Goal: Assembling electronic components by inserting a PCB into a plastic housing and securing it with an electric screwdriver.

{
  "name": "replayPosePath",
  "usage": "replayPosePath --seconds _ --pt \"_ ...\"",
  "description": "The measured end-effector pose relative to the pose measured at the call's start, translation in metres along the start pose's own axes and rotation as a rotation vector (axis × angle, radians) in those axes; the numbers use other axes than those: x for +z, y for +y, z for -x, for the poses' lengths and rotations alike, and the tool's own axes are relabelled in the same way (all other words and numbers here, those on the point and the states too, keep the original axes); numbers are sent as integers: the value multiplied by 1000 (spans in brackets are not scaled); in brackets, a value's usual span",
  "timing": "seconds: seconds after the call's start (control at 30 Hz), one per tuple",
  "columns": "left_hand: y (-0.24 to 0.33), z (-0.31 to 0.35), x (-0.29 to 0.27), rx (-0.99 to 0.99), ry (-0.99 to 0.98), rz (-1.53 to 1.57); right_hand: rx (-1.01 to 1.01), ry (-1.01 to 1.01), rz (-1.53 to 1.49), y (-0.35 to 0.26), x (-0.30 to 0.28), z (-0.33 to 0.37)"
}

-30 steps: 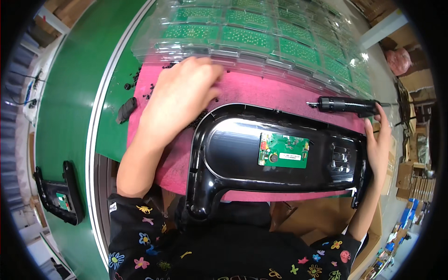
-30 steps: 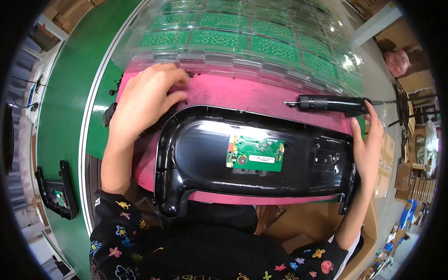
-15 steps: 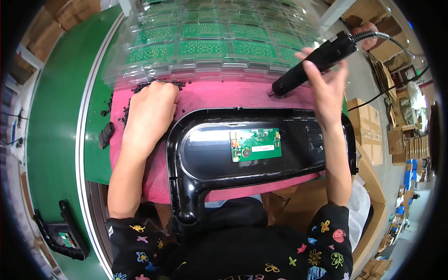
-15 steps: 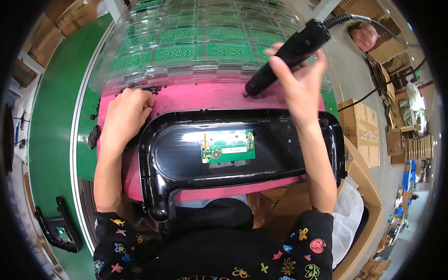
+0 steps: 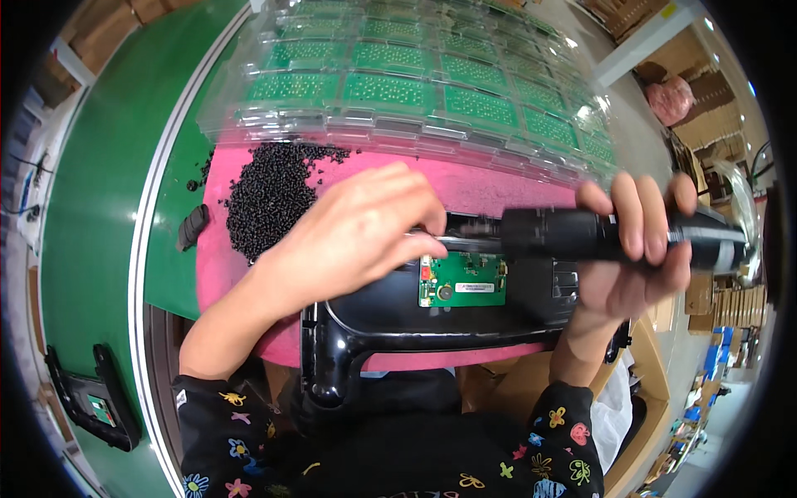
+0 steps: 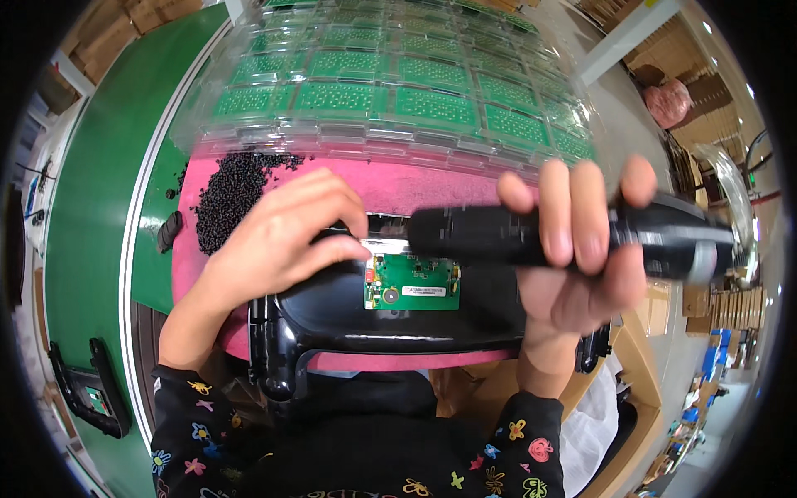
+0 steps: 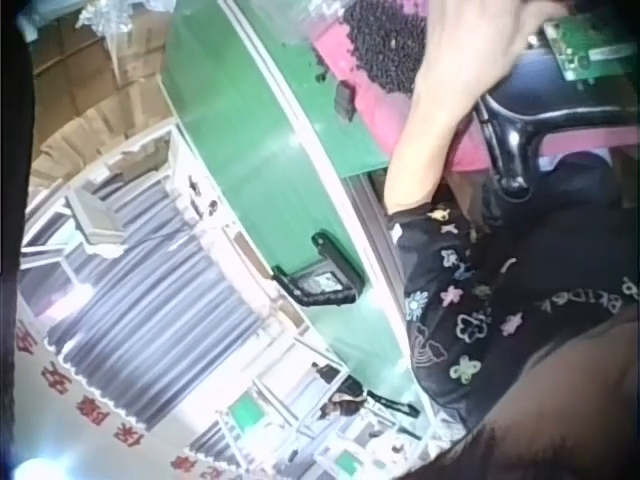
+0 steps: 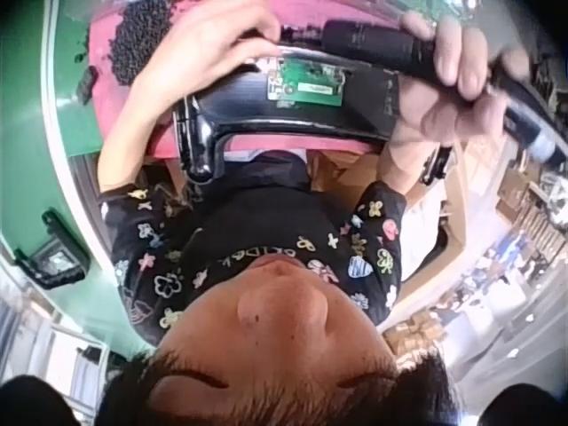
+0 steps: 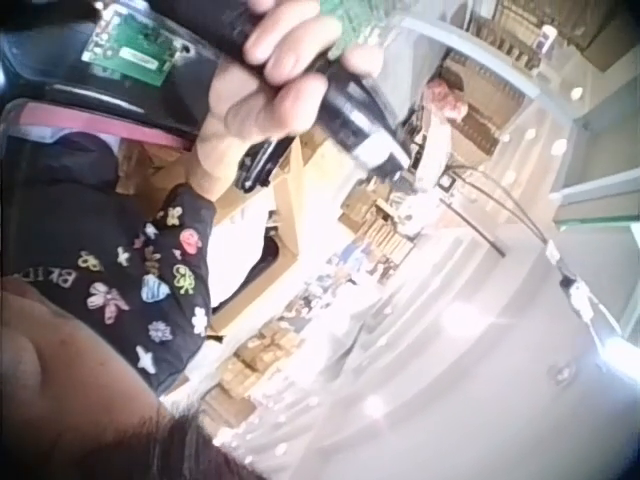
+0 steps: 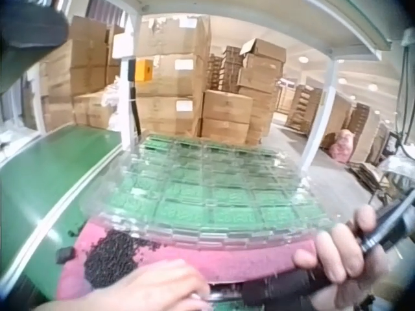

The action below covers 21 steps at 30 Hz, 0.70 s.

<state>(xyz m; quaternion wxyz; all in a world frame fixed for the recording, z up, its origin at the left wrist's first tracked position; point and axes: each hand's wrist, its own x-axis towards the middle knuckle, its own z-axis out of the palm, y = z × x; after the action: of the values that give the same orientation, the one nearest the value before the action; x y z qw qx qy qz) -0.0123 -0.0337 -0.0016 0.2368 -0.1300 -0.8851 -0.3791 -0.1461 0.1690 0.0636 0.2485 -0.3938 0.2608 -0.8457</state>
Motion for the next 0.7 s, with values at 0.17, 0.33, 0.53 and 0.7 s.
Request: replayPosePath --seconds 0.17,0.33,0.53,0.7 --pt "9 3 17 -31 -33 175 32 -128 -8 -6 1 19" --pt "9 2 22 -16 -56 260 36 -177 -5 -7 -4 25" --pt "9 4 22 -64 -100 295 32 -148 -37 -5 -4 25" --pt "9 0 16 -50 -132 201 119 -240 -9 -7 -11 20"
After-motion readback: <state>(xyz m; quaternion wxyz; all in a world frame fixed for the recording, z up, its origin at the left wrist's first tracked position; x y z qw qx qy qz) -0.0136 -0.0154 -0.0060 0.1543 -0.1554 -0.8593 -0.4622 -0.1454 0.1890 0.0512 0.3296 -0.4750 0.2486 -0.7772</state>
